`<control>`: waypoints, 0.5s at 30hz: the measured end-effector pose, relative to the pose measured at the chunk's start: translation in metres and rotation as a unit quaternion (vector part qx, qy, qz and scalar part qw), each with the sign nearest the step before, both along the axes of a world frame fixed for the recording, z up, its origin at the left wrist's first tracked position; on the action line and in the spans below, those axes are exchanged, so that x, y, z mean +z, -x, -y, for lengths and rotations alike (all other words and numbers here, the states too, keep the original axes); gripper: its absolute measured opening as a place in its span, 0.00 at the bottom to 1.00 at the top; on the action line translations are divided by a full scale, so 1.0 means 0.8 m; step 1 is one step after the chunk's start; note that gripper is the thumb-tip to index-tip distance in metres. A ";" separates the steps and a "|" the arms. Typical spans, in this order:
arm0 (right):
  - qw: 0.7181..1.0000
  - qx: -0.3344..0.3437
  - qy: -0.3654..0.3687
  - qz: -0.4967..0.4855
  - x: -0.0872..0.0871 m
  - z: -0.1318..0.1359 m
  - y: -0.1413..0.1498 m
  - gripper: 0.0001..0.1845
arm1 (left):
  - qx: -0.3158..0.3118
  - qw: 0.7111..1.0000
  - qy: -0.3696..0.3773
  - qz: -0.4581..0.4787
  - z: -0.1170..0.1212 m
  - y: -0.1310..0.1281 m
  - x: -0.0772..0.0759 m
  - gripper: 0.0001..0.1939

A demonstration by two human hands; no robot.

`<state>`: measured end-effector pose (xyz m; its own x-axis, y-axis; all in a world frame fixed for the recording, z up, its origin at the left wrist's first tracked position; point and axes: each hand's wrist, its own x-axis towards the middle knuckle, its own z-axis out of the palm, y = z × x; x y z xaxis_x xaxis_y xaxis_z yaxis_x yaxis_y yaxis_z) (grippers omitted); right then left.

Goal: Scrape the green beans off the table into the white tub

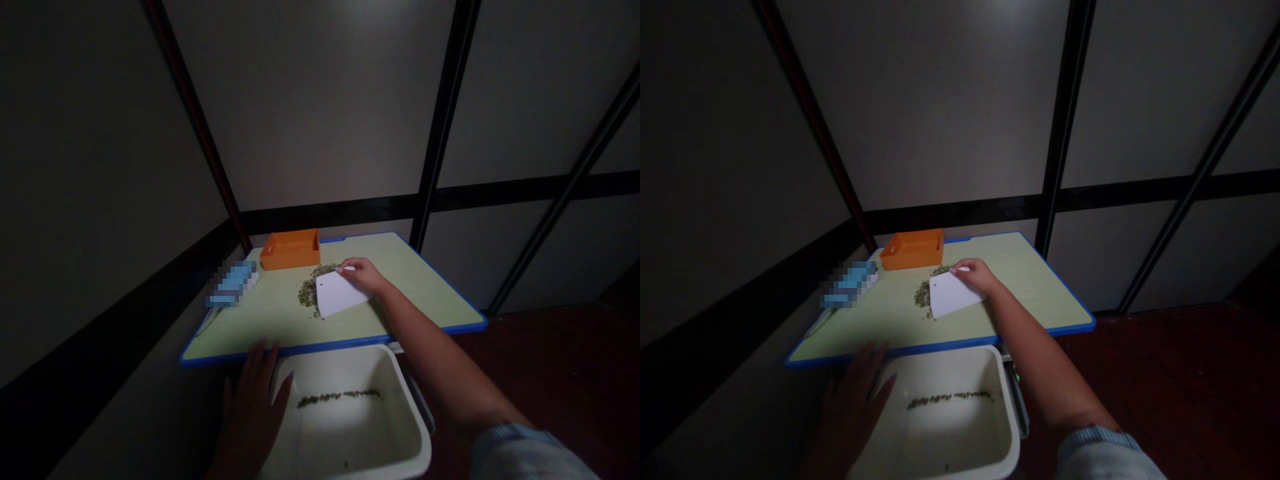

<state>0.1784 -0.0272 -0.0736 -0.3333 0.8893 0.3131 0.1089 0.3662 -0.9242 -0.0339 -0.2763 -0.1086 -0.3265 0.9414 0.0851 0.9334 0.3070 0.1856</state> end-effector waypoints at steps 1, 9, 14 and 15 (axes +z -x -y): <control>1.000 -0.001 0.002 -0.002 0.000 0.000 -0.001 0.20 | -0.002 1.000 0.002 0.002 0.001 0.000 0.001 0.27; 1.000 -0.002 0.020 -0.008 0.001 0.001 -0.004 0.21 | 0.000 1.000 0.021 0.010 0.000 -0.003 0.006 0.27; 1.000 0.004 0.027 -0.003 0.001 0.001 -0.003 0.21 | -0.006 1.000 0.007 0.025 0.000 0.000 0.004 0.27; 1.000 0.005 0.026 -0.002 0.001 0.001 -0.002 0.21 | -0.006 1.000 0.004 0.031 0.000 0.001 0.004 0.27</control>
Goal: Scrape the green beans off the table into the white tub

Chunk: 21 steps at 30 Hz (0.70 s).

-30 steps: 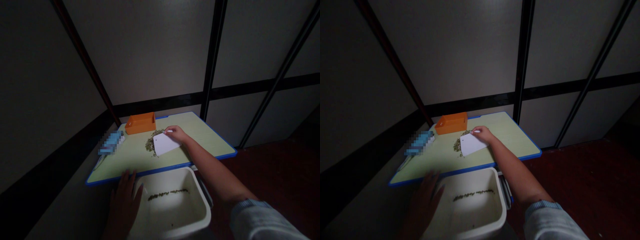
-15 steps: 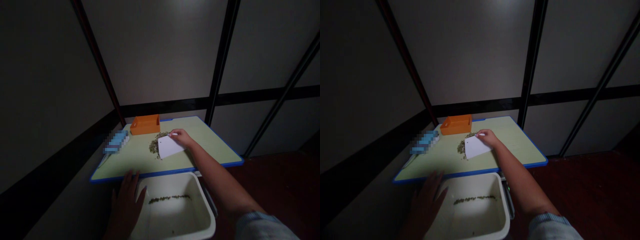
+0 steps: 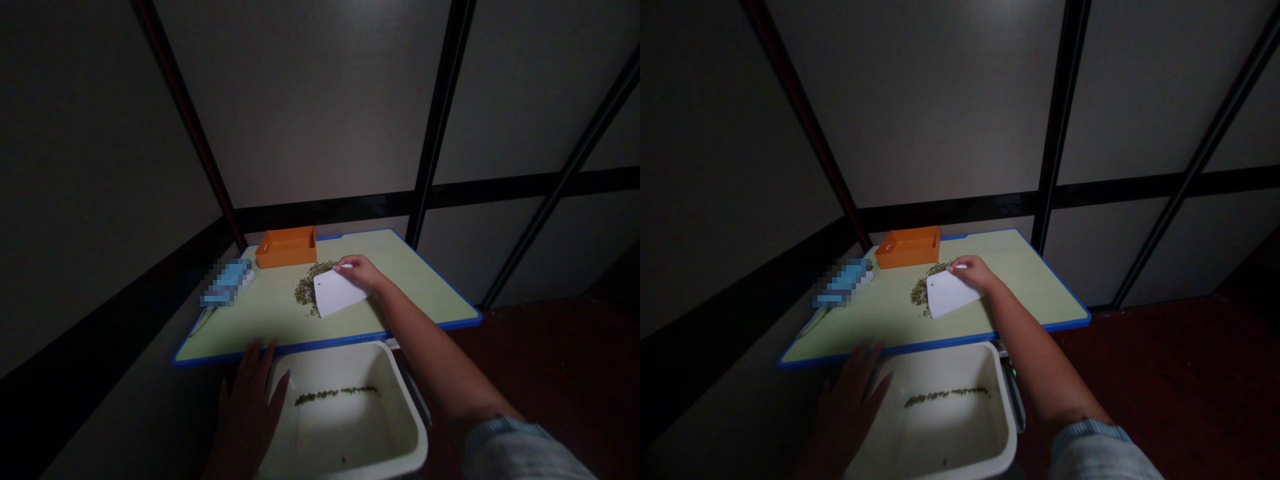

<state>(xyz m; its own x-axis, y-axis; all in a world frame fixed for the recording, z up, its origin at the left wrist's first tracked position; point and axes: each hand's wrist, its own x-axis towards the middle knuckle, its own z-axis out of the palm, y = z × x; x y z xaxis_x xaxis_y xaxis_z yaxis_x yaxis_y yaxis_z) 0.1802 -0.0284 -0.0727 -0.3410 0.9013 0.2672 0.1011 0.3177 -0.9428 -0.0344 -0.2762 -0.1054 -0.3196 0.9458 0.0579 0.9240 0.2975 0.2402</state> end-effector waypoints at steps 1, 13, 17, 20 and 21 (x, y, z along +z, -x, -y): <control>1.000 0.001 -0.002 0.000 0.000 0.000 0.000 0.21 | -0.001 1.000 -0.003 0.004 0.000 0.001 0.000 0.27; 1.000 -0.005 -0.006 -0.021 0.002 0.000 0.000 0.20 | 0.006 1.000 0.002 -0.016 -0.003 0.003 -0.006 0.27; 1.000 -0.001 -0.012 -0.002 0.000 0.002 0.005 0.19 | 0.005 1.000 0.000 -0.011 -0.001 0.004 -0.006 0.27; 1.000 -0.002 -0.019 0.004 0.000 0.001 0.005 0.18 | 0.005 1.000 0.006 -0.014 0.000 0.003 -0.006 0.27; 1.000 -0.003 -0.020 0.004 0.000 0.001 0.004 0.18 | 0.004 1.000 0.004 -0.015 0.000 0.003 -0.006 0.27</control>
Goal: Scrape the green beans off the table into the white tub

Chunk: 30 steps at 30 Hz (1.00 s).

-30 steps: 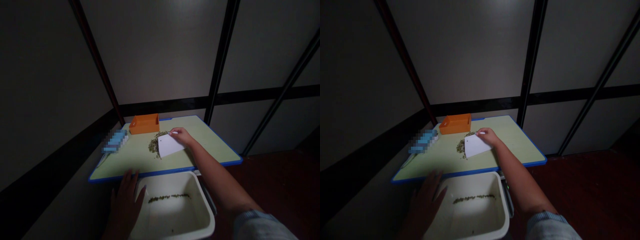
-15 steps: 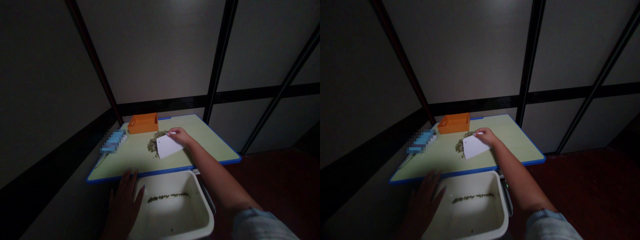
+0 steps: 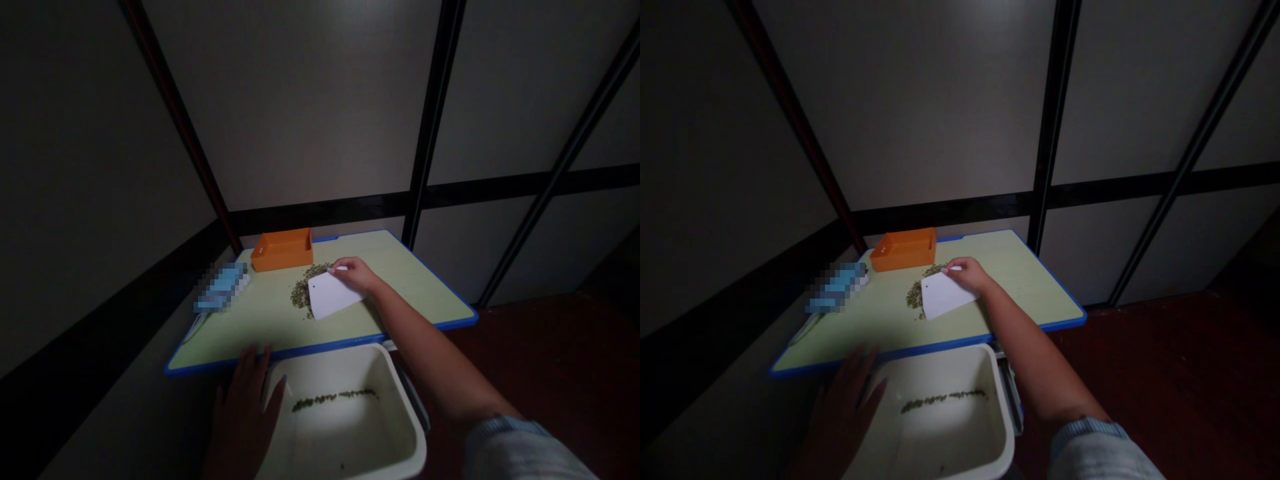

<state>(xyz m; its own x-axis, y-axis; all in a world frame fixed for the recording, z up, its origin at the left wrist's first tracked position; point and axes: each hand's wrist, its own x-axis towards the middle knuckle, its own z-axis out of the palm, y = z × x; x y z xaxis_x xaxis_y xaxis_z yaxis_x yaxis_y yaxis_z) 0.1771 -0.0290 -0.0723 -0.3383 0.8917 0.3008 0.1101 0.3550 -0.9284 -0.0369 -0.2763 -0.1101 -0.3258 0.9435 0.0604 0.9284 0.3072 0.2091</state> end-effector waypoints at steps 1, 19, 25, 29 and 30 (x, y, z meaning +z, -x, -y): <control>1.000 -0.002 -0.001 -0.001 0.001 -0.001 -0.001 0.18 | -0.002 1.000 -0.004 0.000 0.000 0.000 0.000 0.27; 1.000 -0.009 -0.016 0.010 0.001 -0.003 -0.004 0.19 | -0.010 1.000 -0.004 0.021 -0.003 0.000 0.004 0.29; 1.000 -0.023 -0.009 0.003 0.006 -0.005 -0.012 0.19 | -0.013 1.000 -0.014 0.016 -0.001 0.003 -0.004 0.29; 1.000 -0.016 -0.009 0.001 0.005 -0.002 -0.007 0.20 | -0.014 1.000 -0.011 0.021 -0.001 0.004 -0.002 0.29; 1.000 -0.011 -0.009 0.002 0.004 -0.001 -0.005 0.20 | -0.011 1.000 -0.009 0.022 -0.002 0.003 -0.001 0.29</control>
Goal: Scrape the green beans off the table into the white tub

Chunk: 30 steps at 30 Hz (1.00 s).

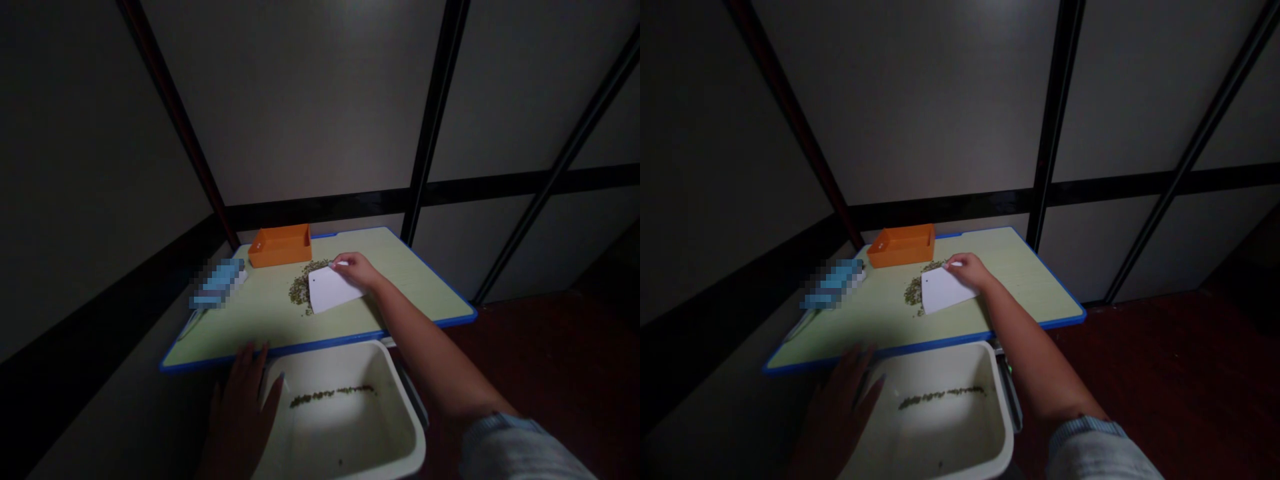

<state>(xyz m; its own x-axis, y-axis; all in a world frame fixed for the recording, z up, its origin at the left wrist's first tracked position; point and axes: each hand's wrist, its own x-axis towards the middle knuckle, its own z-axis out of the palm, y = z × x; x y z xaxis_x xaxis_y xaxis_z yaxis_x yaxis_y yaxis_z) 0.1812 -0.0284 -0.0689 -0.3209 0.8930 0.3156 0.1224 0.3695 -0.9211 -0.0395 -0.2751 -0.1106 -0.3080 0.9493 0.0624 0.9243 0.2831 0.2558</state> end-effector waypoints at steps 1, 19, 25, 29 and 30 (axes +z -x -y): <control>1.000 0.004 0.000 0.001 -0.001 0.001 0.001 0.20 | 0.002 1.000 0.002 0.001 0.000 -0.001 0.002 0.28; 0.997 0.056 0.046 0.018 -0.005 0.004 0.001 0.20 | -0.005 1.000 -0.017 0.005 0.001 -0.001 0.000 0.28; 0.999 0.035 0.010 -0.002 -0.007 0.003 0.007 0.20 | -0.010 0.999 -0.042 0.007 0.001 0.003 -0.010 0.28; 0.999 -0.011 0.004 -0.038 -0.004 -0.003 0.002 0.19 | -0.008 0.999 -0.052 0.009 0.000 0.004 -0.014 0.28; 0.999 -0.025 -0.004 -0.042 -0.004 -0.005 0.000 0.19 | -0.006 0.999 -0.052 0.011 0.000 0.004 -0.013 0.28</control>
